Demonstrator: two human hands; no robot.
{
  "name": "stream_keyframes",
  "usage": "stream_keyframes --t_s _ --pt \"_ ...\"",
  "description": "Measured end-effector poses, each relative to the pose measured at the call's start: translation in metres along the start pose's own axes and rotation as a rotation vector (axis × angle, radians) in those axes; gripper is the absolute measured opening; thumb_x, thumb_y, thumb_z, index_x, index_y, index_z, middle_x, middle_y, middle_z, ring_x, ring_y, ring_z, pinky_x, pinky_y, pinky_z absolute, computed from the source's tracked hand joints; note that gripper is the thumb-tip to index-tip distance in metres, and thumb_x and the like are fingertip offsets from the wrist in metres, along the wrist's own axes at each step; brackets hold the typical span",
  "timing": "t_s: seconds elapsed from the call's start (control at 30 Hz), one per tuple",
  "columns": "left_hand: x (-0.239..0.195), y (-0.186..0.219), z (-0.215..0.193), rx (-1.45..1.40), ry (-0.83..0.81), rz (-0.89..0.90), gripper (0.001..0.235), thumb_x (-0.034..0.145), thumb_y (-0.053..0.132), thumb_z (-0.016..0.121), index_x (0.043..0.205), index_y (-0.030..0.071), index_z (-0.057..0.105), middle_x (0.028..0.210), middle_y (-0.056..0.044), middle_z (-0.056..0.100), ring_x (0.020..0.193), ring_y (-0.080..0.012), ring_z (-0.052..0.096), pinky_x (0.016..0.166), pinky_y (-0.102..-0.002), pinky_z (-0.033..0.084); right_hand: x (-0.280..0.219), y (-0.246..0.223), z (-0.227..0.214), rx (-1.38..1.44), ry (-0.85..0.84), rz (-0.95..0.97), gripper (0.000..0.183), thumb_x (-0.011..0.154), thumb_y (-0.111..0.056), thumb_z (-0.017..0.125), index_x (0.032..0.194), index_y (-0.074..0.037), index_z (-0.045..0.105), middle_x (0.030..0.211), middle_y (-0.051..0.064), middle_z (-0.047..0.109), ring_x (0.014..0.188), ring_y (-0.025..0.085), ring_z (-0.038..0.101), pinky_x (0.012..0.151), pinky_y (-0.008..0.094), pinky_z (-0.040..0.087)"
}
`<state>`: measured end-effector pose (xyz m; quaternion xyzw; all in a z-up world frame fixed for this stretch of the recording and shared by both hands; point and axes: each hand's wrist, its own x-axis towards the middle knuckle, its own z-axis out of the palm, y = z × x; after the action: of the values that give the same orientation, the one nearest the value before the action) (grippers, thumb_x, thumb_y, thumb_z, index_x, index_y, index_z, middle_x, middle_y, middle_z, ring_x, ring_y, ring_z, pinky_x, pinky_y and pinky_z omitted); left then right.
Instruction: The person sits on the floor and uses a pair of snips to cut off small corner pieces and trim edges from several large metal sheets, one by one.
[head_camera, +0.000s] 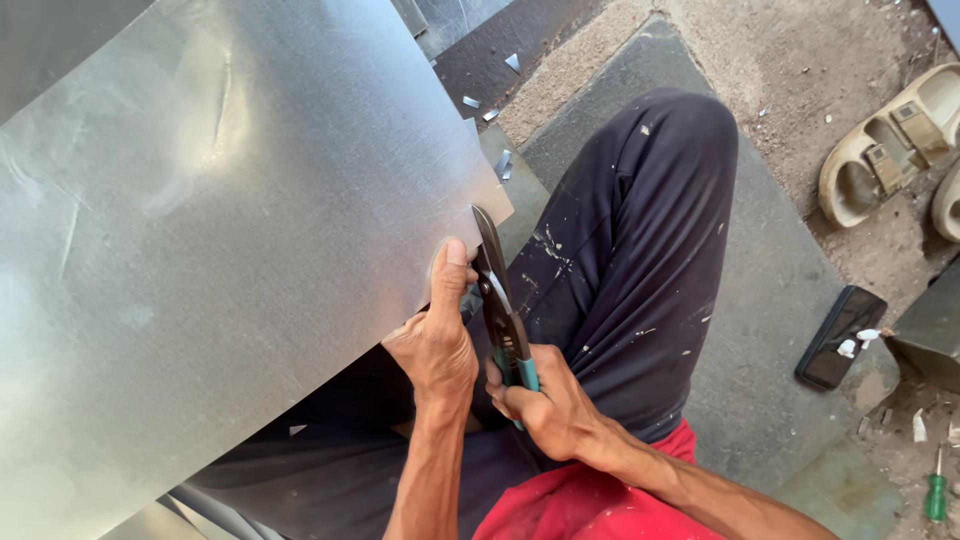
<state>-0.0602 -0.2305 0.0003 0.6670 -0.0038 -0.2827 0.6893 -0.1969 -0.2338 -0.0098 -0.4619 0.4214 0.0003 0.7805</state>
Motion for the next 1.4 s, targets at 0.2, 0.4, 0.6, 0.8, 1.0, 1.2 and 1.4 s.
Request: stream_keyframes --t_s 0.2,0.4,0.6,0.8,1.0,1.2,1.4 --pt "0.011 0.002 -0.035 -0.249 -0.031 0.019 0.016 0.086 0.0 0.079 0.1 -0.002 0.073 0.092 -0.008 0.074 0.077 -0.015 0.07 0.071 -0.028 0.059 -0.029 -0.021 -0.012 -0.176 -0.198 0.022 0.04 0.069 -0.013 0.051 0.107 -0.003 0.055 0.084 0.006 0.058 0.064 0.014 0.051 0.058 0.029 0.045" --pt "0.0 0.017 -0.066 -0.162 -0.023 -0.011 0.027 0.078 -0.004 0.084 0.1 0.0 0.068 0.088 -0.005 0.069 0.072 -0.0123 0.067 0.064 -0.026 0.056 -0.041 -0.041 -0.003 -0.269 -0.189 0.245 0.053 0.066 -0.014 0.051 0.119 -0.008 0.057 0.091 0.005 0.061 0.069 0.015 0.056 0.061 0.029 0.048" --pt "0.001 0.011 -0.063 -0.234 -0.04 -0.015 0.024 0.081 -0.005 0.084 0.099 -0.002 0.069 0.09 -0.006 0.07 0.074 -0.0137 0.068 0.067 -0.027 0.058 -0.026 -0.035 0.006 -0.4 -0.163 0.087 0.048 0.066 -0.011 0.052 0.114 -0.005 0.055 0.087 0.006 0.06 0.077 0.015 0.056 0.067 0.029 0.048" --pt "0.005 0.009 -0.064 -0.255 -0.059 -0.031 0.028 0.076 -0.005 0.084 0.099 0.0 0.068 0.088 -0.006 0.07 0.072 -0.0144 0.069 0.066 -0.027 0.059 -0.017 -0.023 0.005 -0.469 -0.084 0.032 0.02 0.072 -0.009 0.054 0.089 -0.001 0.057 0.071 0.007 0.058 0.066 0.017 0.055 0.062 0.032 0.046" --pt "-0.001 0.012 -0.059 -0.228 -0.07 0.031 0.033 0.077 -0.001 0.086 0.104 0.002 0.068 0.096 -0.003 0.069 0.083 -0.0117 0.067 0.076 -0.025 0.057 -0.018 -0.02 0.007 -0.423 -0.109 0.055 0.017 0.068 -0.01 0.05 0.082 -0.003 0.056 0.066 0.006 0.058 0.06 0.016 0.054 0.057 0.033 0.046" --pt "0.004 0.027 -0.077 -0.029 -0.146 0.129 0.02 0.08 0.004 0.086 0.095 0.004 0.072 0.086 -0.003 0.071 0.075 -0.0109 0.068 0.068 -0.026 0.056 -0.05 -0.032 -0.021 -0.459 -0.306 0.126 0.029 0.07 -0.014 0.051 0.095 -0.001 0.06 0.076 0.007 0.059 0.069 0.018 0.054 0.063 0.033 0.047" --pt "-0.005 0.037 -0.142 -0.058 -0.141 0.075 0.012 0.085 0.007 0.082 0.088 0.001 0.072 0.078 -0.006 0.072 0.069 -0.0118 0.067 0.065 -0.026 0.055 -0.063 -0.046 -0.03 -0.868 -0.285 0.142 0.042 0.069 -0.015 0.053 0.108 -0.003 0.059 0.088 0.007 0.065 0.082 0.02 0.06 0.076 0.034 0.053"
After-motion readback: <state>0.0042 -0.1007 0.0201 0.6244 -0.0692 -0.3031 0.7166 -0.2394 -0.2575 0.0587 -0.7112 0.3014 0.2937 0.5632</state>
